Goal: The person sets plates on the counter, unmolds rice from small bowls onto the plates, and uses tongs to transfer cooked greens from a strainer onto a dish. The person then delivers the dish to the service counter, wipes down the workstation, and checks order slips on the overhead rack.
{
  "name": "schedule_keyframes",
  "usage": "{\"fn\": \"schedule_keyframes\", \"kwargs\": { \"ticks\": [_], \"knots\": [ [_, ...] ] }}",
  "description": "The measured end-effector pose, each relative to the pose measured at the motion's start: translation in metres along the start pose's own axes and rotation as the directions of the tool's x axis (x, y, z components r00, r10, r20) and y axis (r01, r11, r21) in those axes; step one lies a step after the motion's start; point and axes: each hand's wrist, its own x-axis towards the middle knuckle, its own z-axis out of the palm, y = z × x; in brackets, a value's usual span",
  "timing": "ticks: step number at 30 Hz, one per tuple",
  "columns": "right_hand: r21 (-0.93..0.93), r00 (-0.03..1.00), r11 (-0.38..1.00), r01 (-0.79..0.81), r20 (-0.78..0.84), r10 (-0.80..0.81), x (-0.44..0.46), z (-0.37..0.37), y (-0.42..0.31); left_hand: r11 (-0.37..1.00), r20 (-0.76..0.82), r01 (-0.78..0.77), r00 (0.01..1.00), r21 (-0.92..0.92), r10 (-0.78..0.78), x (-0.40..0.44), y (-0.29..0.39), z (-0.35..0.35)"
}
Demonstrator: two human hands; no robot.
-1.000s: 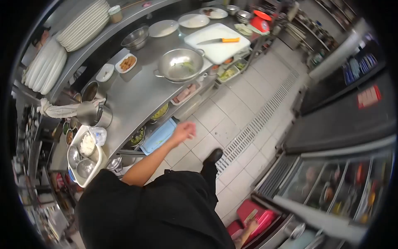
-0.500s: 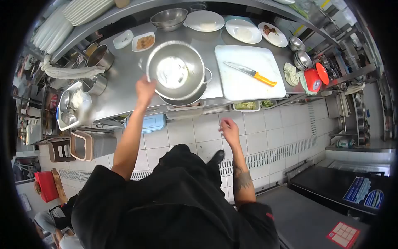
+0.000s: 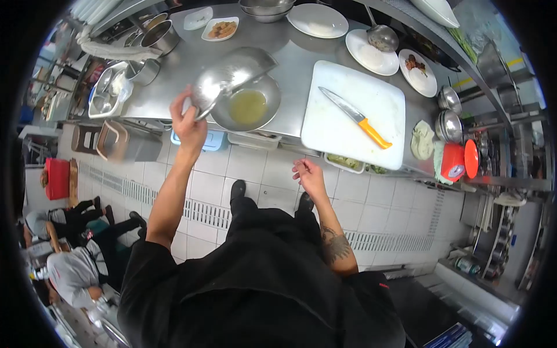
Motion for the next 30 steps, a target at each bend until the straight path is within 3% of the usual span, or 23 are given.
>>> {"fn": "schedule_keyframes", "kwargs": {
  "ticks": [2,8,10,14,16,18,20,21,24,25,28,30],
  "knots": [
    [-0.105,0.997,0.994,-0.031,0.066,0.038,-0.004,-0.025,0.008,0.994,-0.136,-0.089,0.986,0.067,0.097,0.003,0.015,-0.006],
    [-0.218,0.996,0.974,0.052,0.077,-0.036,-0.012,-0.076,0.031,0.981,-0.181,-0.193,0.965,-0.009,0.188,-0.025,0.011,0.007],
    [-0.205,0.998,0.978,0.042,0.051,-0.032,-0.024,-0.077,0.024,0.993,-0.036,-0.052,0.998,0.107,0.056,-0.063,-0.015,0.017],
    [-0.176,1.0,0.984,0.009,0.008,-0.008,-0.043,-0.069,0.023,0.993,-0.022,-0.121,0.992,-0.001,0.121,-0.066,-0.033,0.022],
    [-0.156,0.999,0.987,0.034,-0.025,-0.039,-0.055,-0.06,0.029,0.99,-0.229,-0.127,0.967,-0.063,0.11,-0.051,-0.012,0.017],
    [-0.142,0.999,0.99,0.012,-0.047,-0.019,-0.07,-0.049,0.032,0.989,-0.241,-0.119,0.966,-0.085,0.096,-0.058,-0.02,0.016],
    [-0.151,0.999,0.989,0.002,-0.031,-0.007,-0.077,-0.035,0.026,0.985,-0.005,-0.172,0.985,0.016,0.172,-0.062,-0.041,0.014],
    [-0.152,0.999,0.988,0.022,-0.043,-0.029,-0.072,-0.028,0.022,0.982,-0.072,-0.166,0.985,-0.094,0.16,-0.058,-0.046,0.019],
    [-0.141,0.998,0.99,-0.012,-0.061,0.003,-0.089,-0.013,0.03,0.985,-0.217,-0.11,0.973,-0.134,0.079,-0.05,-0.035,0.018],
    [-0.155,0.999,0.988,0.0,-0.045,-0.007,-0.093,-0.008,0.032,0.996,-0.127,-0.07,0.99,-0.06,0.062,-0.057,-0.045,0.018],
    [-0.165,0.999,0.986,0.029,-0.034,-0.035,-0.095,0.002,0.03,0.995,-0.064,-0.067,0.996,-0.072,0.063,-0.066,-0.071,0.03],
    [-0.147,0.999,0.989,0.012,-0.046,-0.019,-0.103,0.008,0.037,0.996,-0.136,-0.013,0.991,-0.092,0.001,-0.053,-0.065,0.028]
  ]
}}
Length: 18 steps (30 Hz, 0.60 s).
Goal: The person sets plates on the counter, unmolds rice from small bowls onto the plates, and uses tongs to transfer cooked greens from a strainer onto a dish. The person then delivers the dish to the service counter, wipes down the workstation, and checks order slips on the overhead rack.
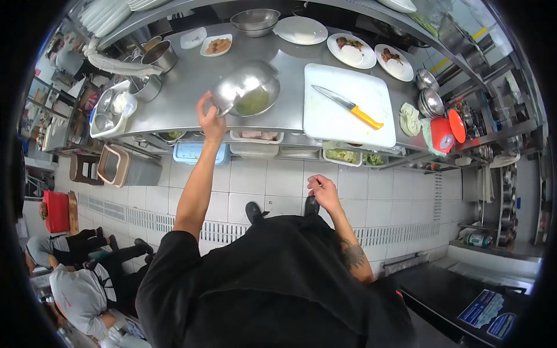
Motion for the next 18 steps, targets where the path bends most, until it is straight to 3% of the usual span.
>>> {"fn": "schedule_keyframes", "kwargs": {
  "ticks": [2,3,4,7,8,10,11,12,15,18],
  "knots": [
    [0.028,0.999,0.999,-0.017,-0.031,0.018,0.0,0.0,0.006,0.991,-0.154,0.13,0.979,-0.027,-0.133,0.015,0.01,0.005],
    [0.032,0.999,0.999,-0.015,-0.032,0.016,-0.001,-0.001,0.013,0.891,-0.212,0.369,0.879,-0.263,-0.427,0.026,0.022,0.007],
    [0.035,0.999,0.999,-0.009,-0.044,0.01,-0.001,-0.002,0.02,0.895,-0.215,0.362,0.882,-0.262,-0.42,0.029,0.021,0.007],
    [0.052,0.998,0.999,0.002,-0.068,0.001,-0.002,-0.005,0.025,0.799,-0.265,0.577,0.754,-0.17,-0.601,0.034,0.0,0.015],
    [0.062,0.996,0.998,-0.004,-0.084,0.009,-0.002,-0.008,0.026,0.804,-0.269,0.569,0.758,-0.172,-0.594,0.038,-0.002,0.016],
    [0.061,0.996,0.998,0.002,-0.091,0.004,-0.001,-0.013,0.031,0.363,0.018,0.729,0.457,-0.58,-0.889,0.047,-0.004,0.019],
    [0.06,0.995,0.998,-0.007,-0.096,0.013,0.0,-0.015,0.035,0.206,0.135,0.761,0.359,-0.615,-0.923,0.056,0.014,0.013],
    [0.068,0.995,0.998,-0.005,-0.099,0.011,0.003,-0.017,0.038,0.211,0.139,0.762,0.366,-0.613,-0.92,0.055,0.014,0.012],
    [0.09,0.993,0.996,-0.024,-0.11,0.033,0.005,-0.021,0.048,0.051,0.347,0.833,0.283,-0.551,-0.894,0.031,-0.008,0.015],
    [0.123,0.988,0.992,-0.007,-0.153,0.026,0.007,-0.028,0.058,0.083,0.315,0.88,0.254,-0.468,-0.914,-0.013,-0.021,0.018]
  ]
}}
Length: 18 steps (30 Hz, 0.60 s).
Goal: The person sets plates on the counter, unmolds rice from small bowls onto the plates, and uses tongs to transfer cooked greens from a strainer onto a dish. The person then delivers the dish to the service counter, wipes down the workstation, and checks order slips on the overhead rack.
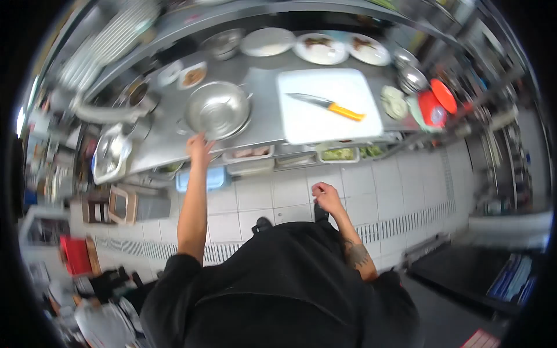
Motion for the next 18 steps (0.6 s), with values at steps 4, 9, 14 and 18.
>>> {"fn": "schedule_keyframes", "kwargs": {
  "ticks": [4,9,14,18],
  "knots": [
    [-0.141,0.992,0.984,0.111,-0.045,-0.118,0.026,-0.068,0.012,0.994,0.05,0.107,0.993,-0.035,-0.105,-0.017,-0.019,-0.007],
    [-0.582,0.746,0.779,0.233,-0.407,-0.527,0.12,-0.233,-0.03,0.983,-0.077,0.119,0.991,0.137,-0.109,-0.039,-0.019,-0.009],
    [-0.683,0.737,0.731,-0.004,-0.496,-0.459,0.258,-0.366,-0.089,0.919,-0.136,0.132,0.987,0.372,-0.087,-0.112,-0.068,-0.026],
    [-0.776,0.744,0.555,-0.3,-0.554,-0.372,0.295,-0.336,-0.092,0.819,-0.111,0.264,0.964,0.51,-0.241,-0.199,-0.123,0.013]
  ]
}}
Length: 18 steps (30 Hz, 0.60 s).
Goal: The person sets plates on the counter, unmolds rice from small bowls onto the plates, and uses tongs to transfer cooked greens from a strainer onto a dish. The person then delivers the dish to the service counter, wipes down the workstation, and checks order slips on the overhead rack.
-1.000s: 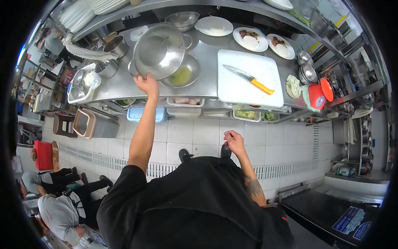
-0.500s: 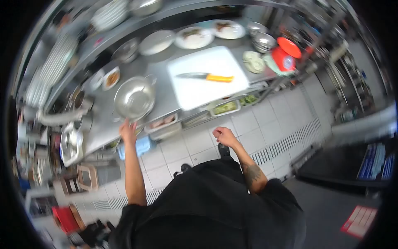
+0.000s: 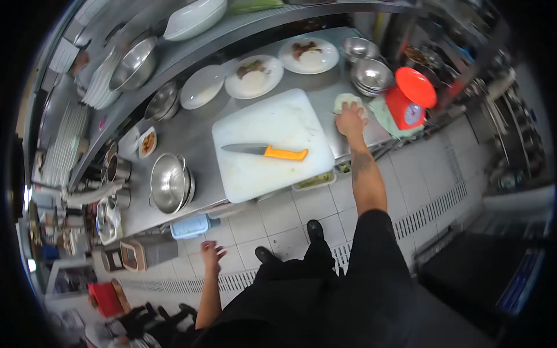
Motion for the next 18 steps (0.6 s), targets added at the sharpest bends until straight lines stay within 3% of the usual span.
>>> {"fn": "schedule_keyframes", "kwargs": {
  "ticks": [1,3,5,6,7,8,9,11,12,13,14,15,17,18],
  "knots": [
    [0.039,0.997,0.997,0.073,0.011,-0.074,-0.001,0.012,0.003,1.0,0.113,0.026,0.993,0.003,-0.026,-0.012,-0.009,0.021],
    [0.12,0.97,0.965,0.234,0.031,-0.24,-0.033,0.022,0.025,0.991,0.332,-0.077,0.942,0.111,0.036,-0.039,-0.018,0.08],
    [0.181,0.919,0.903,0.39,-0.017,-0.393,-0.091,-0.003,0.053,0.952,0.522,-0.157,0.853,0.264,-0.004,-0.078,0.005,0.156],
    [0.246,0.916,0.885,0.396,-0.044,-0.398,-0.118,0.003,0.073,0.908,0.637,-0.397,0.737,0.133,0.228,-0.093,0.003,0.192],
    [0.416,0.911,0.817,0.399,-0.075,-0.406,-0.144,0.003,0.091,0.706,0.726,-0.706,0.518,0.064,0.453,-0.105,0.006,0.227],
    [0.594,0.957,0.775,0.216,0.029,-0.288,-0.174,0.013,0.118,0.684,0.806,-0.723,0.458,0.094,0.374,-0.131,0.031,0.257],
    [0.655,0.961,0.756,0.007,0.206,-0.187,-0.204,0.009,0.141,0.541,0.807,-0.839,0.284,-0.053,0.518,-0.149,0.046,0.284],
    [0.803,0.858,0.33,-0.496,0.512,0.041,-0.252,-0.039,0.141,0.264,0.801,-0.948,0.016,-0.178,0.598,-0.168,0.059,0.328],
    [0.765,0.826,0.381,-0.518,0.563,-0.006,-0.264,-0.066,0.138,0.116,0.786,-0.972,-0.091,-0.203,0.611,-0.177,0.053,0.342],
    [0.752,0.767,0.187,-0.633,0.641,0.017,-0.277,-0.094,0.135,0.369,0.928,-0.906,-0.066,-0.21,0.366,-0.187,0.049,0.359],
    [0.699,0.698,-0.023,-0.715,0.715,0.037,-0.282,-0.118,0.132,0.598,0.986,-0.784,-0.122,-0.165,0.112,-0.192,0.046,0.366],
    [0.671,0.671,0.012,-0.741,0.741,0.0,-0.28,-0.137,0.128,0.618,0.99,-0.775,-0.063,-0.129,0.127,-0.2,0.045,0.356],
    [0.737,0.733,0.012,-0.675,0.673,-0.093,-0.268,-0.166,0.13,0.58,0.873,-0.714,-0.09,-0.392,0.479,-0.217,0.05,0.348],
    [0.742,0.736,0.017,-0.671,0.668,-0.107,-0.256,-0.168,0.134,0.571,0.868,-0.721,-0.085,-0.393,0.49,-0.211,0.055,0.343]
  ]
}}
